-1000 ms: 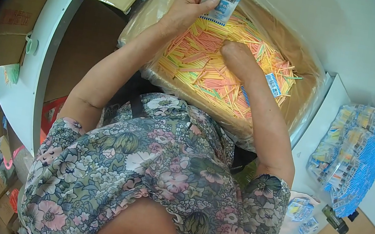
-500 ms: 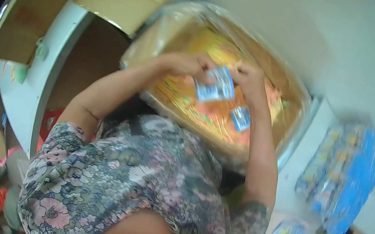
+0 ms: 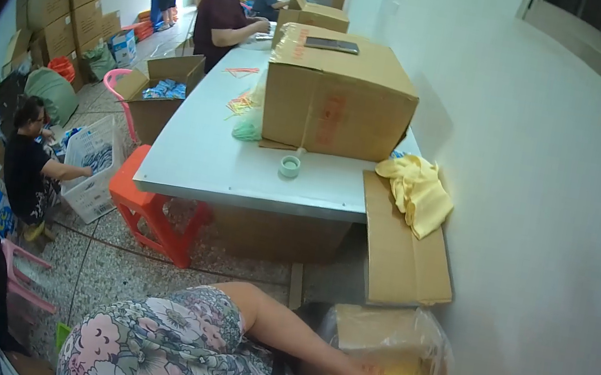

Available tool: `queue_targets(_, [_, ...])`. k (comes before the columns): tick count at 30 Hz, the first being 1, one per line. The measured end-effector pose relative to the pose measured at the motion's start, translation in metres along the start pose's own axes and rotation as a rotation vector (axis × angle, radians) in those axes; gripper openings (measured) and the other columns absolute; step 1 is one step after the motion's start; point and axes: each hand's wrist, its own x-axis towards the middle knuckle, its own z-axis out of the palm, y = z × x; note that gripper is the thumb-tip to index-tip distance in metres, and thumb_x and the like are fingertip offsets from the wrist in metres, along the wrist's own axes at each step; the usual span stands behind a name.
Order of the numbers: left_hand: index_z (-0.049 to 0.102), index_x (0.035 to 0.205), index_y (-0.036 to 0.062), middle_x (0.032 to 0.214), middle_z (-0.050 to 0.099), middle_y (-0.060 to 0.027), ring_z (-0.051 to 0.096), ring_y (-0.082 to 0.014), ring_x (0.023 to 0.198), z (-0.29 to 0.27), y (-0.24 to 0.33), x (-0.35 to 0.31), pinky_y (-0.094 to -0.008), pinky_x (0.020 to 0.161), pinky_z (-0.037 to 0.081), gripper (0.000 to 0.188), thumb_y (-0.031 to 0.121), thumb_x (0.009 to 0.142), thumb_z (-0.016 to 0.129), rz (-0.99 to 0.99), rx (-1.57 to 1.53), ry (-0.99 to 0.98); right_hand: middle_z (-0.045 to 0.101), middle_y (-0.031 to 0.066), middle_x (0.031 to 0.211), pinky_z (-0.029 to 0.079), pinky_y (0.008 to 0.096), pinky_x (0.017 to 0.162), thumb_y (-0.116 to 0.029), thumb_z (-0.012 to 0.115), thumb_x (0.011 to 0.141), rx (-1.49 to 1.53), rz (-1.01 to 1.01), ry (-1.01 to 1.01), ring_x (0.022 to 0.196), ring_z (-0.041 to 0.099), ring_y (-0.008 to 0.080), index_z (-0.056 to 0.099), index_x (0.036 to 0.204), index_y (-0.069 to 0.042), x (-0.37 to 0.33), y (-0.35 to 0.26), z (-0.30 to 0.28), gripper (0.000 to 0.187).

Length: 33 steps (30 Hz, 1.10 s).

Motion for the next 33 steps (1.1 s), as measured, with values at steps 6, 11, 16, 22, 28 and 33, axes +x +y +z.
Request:
queue_targets(6, [0.056, 0.064, -0.0026, 0.055, 0.053, -0.0075, 0.051, -0.0122, 0.055, 0.0, 0.0, 0.002, -0.0315, 0.05, 0.04, 0.016, 0.008, 0.073, 0.066, 0.111, 0.219, 0.087, 0.059, 0.0119, 0.09, 0.045, 0.0335, 0.072, -0.018, 0.058, 0.085, -0.068, 0.035, -0.062, 0.082, 0.056, 0.0233, 0.059, 0.092, 0.001, 0.0, -0.002, 0.006, 0.02])
queue_targets(11, [0.063, 0.07, 0.0001, 0.057, 0.057, -0.0048, 0.053, -0.011, 0.056, 0.017, 0.01, 0.004, -0.03, 0.05, 0.042, 0.007, 0.006, 0.067, 0.066, 0.167, 0.283, 0.137, 0.057, 0.0104, 0.078, 0.044, 0.0345, 0.064, -0.019, 0.057, 0.086, -0.367, 0.063, -0.066, 0.072, 0.054, 0.022, 0.057, 0.085, -0.001, 0.002, 0.051, -0.003, 0.018])
queue_targets(16, [0.064, 0.069, 0.0009, 0.056, 0.057, -0.0041, 0.053, -0.0103, 0.054, 0.019, -0.014, 0.012, -0.0292, 0.049, 0.042, 0.005, 0.006, 0.068, 0.066, 0.294, 0.341, 0.165, 0.052, 0.0095, 0.067, 0.041, 0.036, 0.057, -0.02, 0.055, 0.086, -0.267, -0.062, 0.047, 0.063, 0.05, 0.021, 0.055, 0.081, -0.002, -0.006, 0.044, 0.007, 0.019])
queue_targets(22, [0.061, 0.06, 0.0002, 0.054, 0.056, -0.0042, 0.052, -0.0086, 0.05, 0.025, 0.016, -0.01, -0.0291, 0.045, 0.039, 0.012, 0.006, 0.068, 0.066, 0.011, -0.091, 0.041, 0.059, 0.0062, 0.073, 0.047, 0.0347, 0.062, -0.014, 0.066, 0.078, -0.445, -0.095, 0.075, 0.065, 0.057, 0.0216, 0.062, 0.087, -0.001, -0.003, 0.093, -0.018, 0.016])
queue_targets(28, [0.063, 0.065, -0.001, 0.056, 0.06, -0.006, 0.055, -0.0114, 0.05, 0.025, -0.024, 0.013, -0.0287, 0.047, 0.042, 0.013, 0.01, 0.07, 0.068, 0.331, 0.46, 0.164, 0.056, 0.0051, 0.07, 0.044, 0.0342, 0.06, -0.014, 0.063, 0.08, -0.646, -0.047, 0.12, 0.065, 0.052, 0.02, 0.059, 0.083, -0.003, -0.008, 0.015, 0.001, 0.013])
queue_targets(33, [0.069, 0.088, 0.0152, 0.074, 0.067, -0.005, 0.063, -0.0174, 0.072, 0.024, -0.046, 0.009, -0.0317, 0.063, 0.047, 0.032, 0.045, 0.079, 0.064, 0.084, 0.547, 0.117, 0.057, 0.006, 0.067, 0.045, 0.0315, 0.06, -0.007, 0.065, 0.075, -0.451, -0.136, 0.12, 0.063, 0.052, 0.0194, 0.061, 0.079, 0.001, -0.011, 0.062, -0.005, 0.009])
